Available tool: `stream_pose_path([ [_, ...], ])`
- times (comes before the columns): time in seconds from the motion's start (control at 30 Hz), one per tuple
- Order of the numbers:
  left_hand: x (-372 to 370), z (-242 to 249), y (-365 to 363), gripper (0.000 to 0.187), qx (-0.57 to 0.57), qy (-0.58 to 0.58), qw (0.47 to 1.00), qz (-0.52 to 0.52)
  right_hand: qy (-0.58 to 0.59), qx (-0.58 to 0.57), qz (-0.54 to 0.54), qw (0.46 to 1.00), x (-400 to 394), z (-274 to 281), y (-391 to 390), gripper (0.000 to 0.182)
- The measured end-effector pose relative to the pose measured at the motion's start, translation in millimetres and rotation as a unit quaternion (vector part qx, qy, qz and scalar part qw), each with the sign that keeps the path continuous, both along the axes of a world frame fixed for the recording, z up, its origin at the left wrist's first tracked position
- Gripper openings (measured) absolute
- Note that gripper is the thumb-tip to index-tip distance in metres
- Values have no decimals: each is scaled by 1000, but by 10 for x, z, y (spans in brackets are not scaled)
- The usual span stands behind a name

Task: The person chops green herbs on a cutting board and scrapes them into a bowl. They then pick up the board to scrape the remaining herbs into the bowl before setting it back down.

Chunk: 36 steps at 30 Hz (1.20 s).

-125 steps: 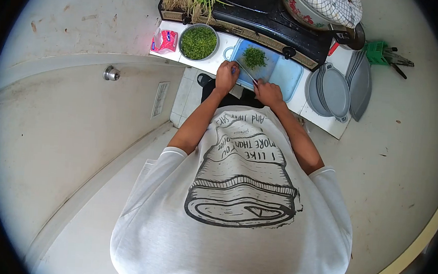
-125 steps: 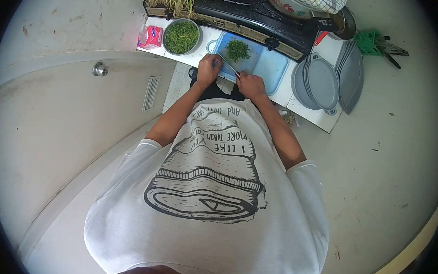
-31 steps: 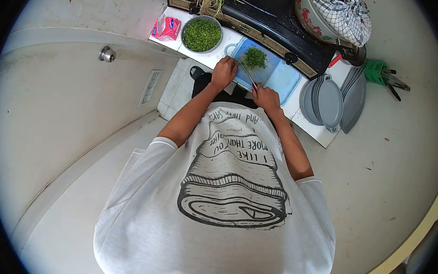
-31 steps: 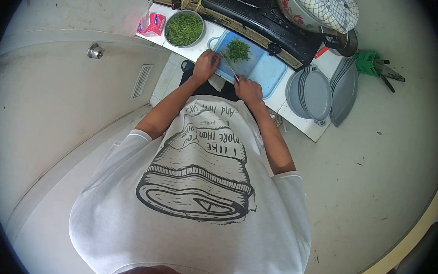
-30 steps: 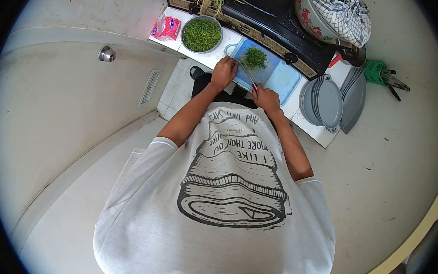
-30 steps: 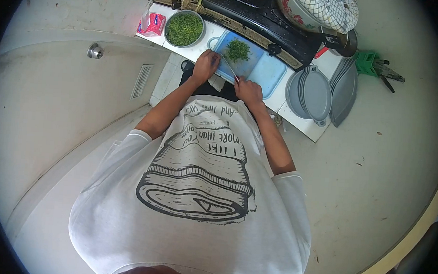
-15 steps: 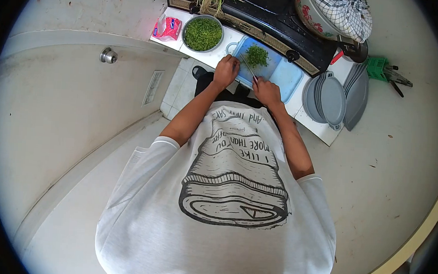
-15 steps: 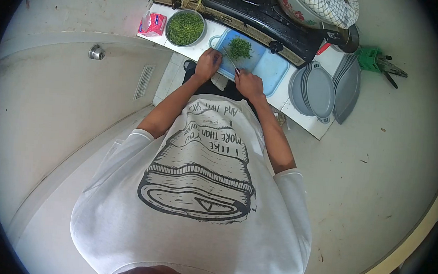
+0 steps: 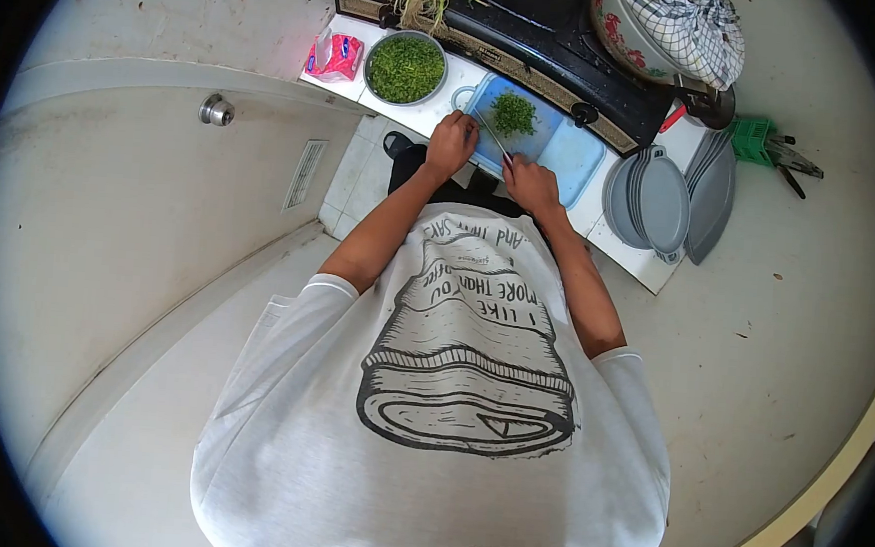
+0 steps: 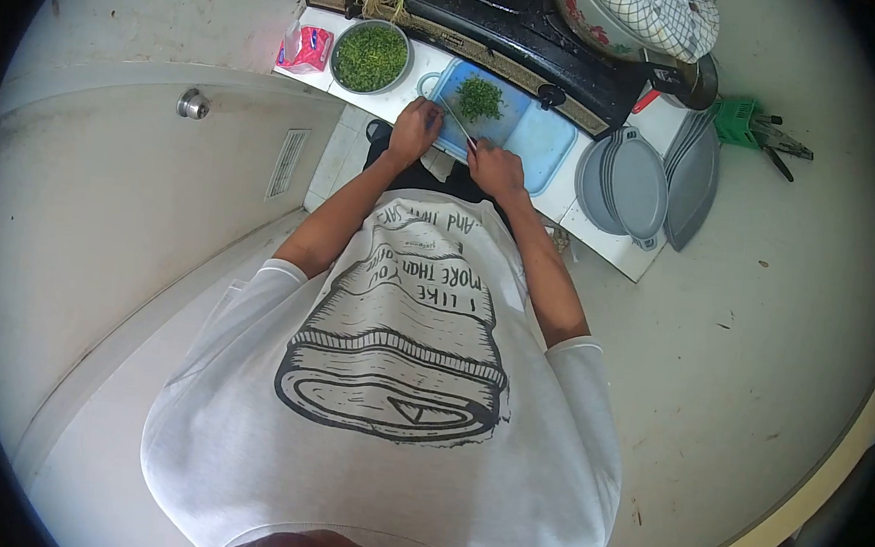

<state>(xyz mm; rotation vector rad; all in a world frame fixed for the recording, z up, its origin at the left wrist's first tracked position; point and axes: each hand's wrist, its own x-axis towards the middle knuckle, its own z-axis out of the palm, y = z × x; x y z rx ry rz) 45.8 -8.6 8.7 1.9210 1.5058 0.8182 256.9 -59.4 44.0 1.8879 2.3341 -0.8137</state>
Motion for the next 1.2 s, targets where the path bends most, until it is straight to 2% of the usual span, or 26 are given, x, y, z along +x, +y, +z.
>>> stream_pose_path([
  [0.1,-1,17,5,10,-1,1,1000,-1,-15,28,-8,999,-44,-59,-2,38],
  [0.2,4,33,-10,10,1,11,1000,-2,-14,-13,-5,1000,-9,-49,-24,39],
  [0.63,3,34,-3,11,-4,15,1000,-3,-2,2,-16,1000,145,40,-66,39],
  [1.2,39,-4,28,10,-16,17,1000,6,15,-73,-18,997,-51,8,-200,42],
])
